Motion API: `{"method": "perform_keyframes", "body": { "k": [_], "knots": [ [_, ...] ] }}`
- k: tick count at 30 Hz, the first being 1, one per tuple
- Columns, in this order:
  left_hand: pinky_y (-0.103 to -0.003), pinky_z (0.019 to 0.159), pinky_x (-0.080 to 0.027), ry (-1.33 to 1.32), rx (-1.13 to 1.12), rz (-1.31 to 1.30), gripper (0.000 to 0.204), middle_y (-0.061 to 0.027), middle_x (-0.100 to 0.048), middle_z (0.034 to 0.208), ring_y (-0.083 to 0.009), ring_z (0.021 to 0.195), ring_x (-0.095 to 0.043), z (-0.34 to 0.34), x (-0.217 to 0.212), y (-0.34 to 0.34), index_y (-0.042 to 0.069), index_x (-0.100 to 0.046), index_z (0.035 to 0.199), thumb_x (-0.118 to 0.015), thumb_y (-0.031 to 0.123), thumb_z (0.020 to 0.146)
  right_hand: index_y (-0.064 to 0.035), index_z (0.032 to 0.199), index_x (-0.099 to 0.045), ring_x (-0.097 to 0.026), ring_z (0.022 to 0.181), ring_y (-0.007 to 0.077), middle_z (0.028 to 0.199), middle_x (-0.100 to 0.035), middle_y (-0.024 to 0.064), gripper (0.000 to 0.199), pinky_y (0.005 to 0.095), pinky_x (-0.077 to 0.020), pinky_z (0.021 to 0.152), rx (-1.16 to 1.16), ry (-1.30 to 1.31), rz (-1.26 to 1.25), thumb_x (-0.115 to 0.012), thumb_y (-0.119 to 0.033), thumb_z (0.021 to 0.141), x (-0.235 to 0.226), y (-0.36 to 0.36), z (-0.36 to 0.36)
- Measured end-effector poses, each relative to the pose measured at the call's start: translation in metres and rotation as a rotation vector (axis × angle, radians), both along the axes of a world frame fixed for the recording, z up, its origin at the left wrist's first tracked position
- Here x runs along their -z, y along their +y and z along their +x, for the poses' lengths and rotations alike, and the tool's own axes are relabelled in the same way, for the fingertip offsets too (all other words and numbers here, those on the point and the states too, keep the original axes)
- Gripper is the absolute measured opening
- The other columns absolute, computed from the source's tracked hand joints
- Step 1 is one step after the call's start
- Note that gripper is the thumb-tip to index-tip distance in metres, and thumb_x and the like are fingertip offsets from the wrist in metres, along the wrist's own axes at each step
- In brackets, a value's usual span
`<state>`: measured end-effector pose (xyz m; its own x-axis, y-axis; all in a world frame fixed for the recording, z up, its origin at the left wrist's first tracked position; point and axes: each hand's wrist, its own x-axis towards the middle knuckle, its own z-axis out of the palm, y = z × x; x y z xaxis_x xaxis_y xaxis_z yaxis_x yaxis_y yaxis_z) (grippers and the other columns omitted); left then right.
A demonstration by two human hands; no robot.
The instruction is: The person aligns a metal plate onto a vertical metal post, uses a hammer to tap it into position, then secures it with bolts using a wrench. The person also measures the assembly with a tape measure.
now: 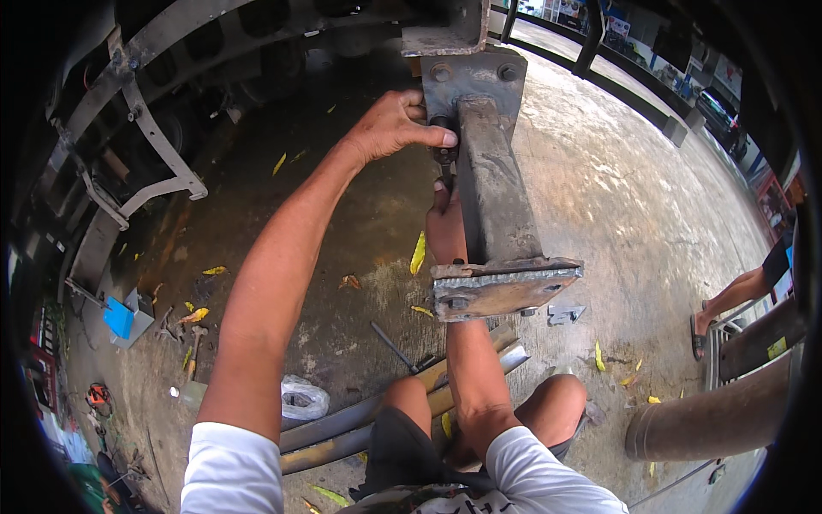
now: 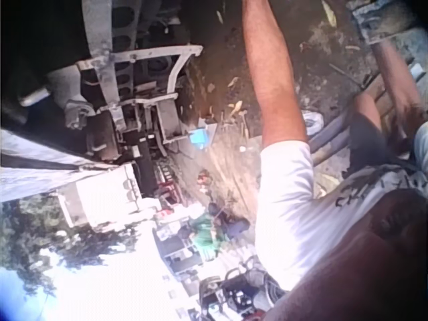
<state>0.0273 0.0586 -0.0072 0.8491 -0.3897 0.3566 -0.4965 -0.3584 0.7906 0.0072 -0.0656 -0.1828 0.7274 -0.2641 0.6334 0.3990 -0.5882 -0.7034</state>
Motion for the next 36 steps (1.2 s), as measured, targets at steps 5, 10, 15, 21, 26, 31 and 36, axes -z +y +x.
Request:
{"method": "perform_keyframes", "body": {
  "k": [5, 10, 15, 21, 26, 31, 36],
  "knots": [
    [-0.028, 0.082, -0.050, -0.033, 0.024, -0.008, 0.061, -0.0101, -0.073, 0.096, -0.0146, 0.089, -0.066, 0.013, 0.012, 0.003, -0.005, -0.065, 0.115, -0.087, 0.030, 0.069, 0.0004, 0.122, -0.055, -0.067, 0.094, 0.0313, 0.105, -0.067, 0.0232, 0.034, 0.0473, -0.0487, 0.084, -0.243, 0.327, 0.276, -0.048, -0.028, 0.105, -0.031, 0.044, -0.020],
    [-0.028, 0.084, -0.050, 0.031, 0.035, 0.032, 0.060, -0.0109, -0.073, 0.098, -0.0150, 0.092, -0.067, 0.012, 0.001, -0.007, -0.005, -0.065, 0.114, -0.087, 0.030, 0.070, -0.0017, 0.117, -0.057, -0.063, 0.088, 0.0192, 0.096, -0.068, 0.0123, 0.032, 0.0419, -0.0505, 0.080, -0.635, 0.238, 0.565, -0.050, -0.031, 0.105, -0.043, 0.057, -0.011],
    [-0.031, 0.088, -0.052, -0.055, 0.055, -0.086, 0.061, -0.0125, -0.073, 0.103, -0.0181, 0.096, -0.069, 0.006, 0.011, 0.004, -0.004, -0.068, 0.111, -0.090, 0.034, 0.069, 0.0002, 0.113, -0.058, -0.066, 0.098, 0.0398, 0.103, -0.069, 0.0215, 0.032, 0.0492, -0.0470, 0.087, 0.054, -0.085, -0.070, -0.046, -0.029, 0.105, -0.015, 0.001, -0.009],
    [-0.021, 0.055, -0.044, -0.073, 0.069, -0.044, 0.055, -0.0056, -0.073, 0.094, -0.0054, 0.065, -0.057, 0.021, 0.013, 0.002, 0.000, -0.067, 0.116, -0.084, 0.036, 0.078, 0.0010, 0.112, -0.055, -0.067, 0.086, 0.0306, 0.098, -0.069, 0.0173, 0.036, 0.0446, -0.0497, 0.078, -0.512, 0.195, 0.477, -0.045, -0.033, 0.107, -0.046, 0.066, -0.004],
    [-0.020, 0.044, -0.026, 0.161, 0.079, -0.048, 0.042, 0.0026, -0.069, 0.088, 0.0002, 0.053, -0.039, 0.025, 0.007, 0.010, 0.002, -0.069, 0.114, -0.079, 0.033, 0.086, 0.0003, 0.109, -0.055, -0.066, 0.081, 0.0304, 0.090, -0.068, 0.0140, 0.035, 0.0430, -0.0493, 0.075, -0.610, 0.186, 0.495, -0.043, -0.033, 0.107, -0.038, 0.053, -0.005],
    [-0.021, 0.043, -0.022, 0.168, 0.074, -0.119, 0.035, 0.0068, -0.065, 0.083, 0.0003, 0.050, -0.032, 0.023, 0.015, 0.013, 0.005, -0.070, 0.113, -0.078, 0.029, 0.089, 0.0033, 0.119, -0.054, -0.062, 0.084, 0.0417, 0.093, -0.065, 0.0229, 0.041, 0.0486, -0.0478, 0.080, -0.038, -0.094, -0.071, -0.045, -0.035, 0.107, 0.009, -0.001, 0.025],
    [-0.021, 0.042, -0.022, 0.167, 0.024, -0.143, 0.034, 0.0085, -0.060, 0.075, 0.0004, 0.048, -0.032, 0.024, 0.018, 0.015, 0.005, -0.070, 0.112, -0.078, 0.029, 0.089, 0.0029, 0.116, -0.056, -0.065, 0.084, 0.0423, 0.091, -0.068, 0.0236, 0.040, 0.0506, -0.0474, 0.077, -0.105, 0.062, 0.069, -0.047, -0.034, 0.105, -0.015, 0.020, 0.003]
  ]
}}
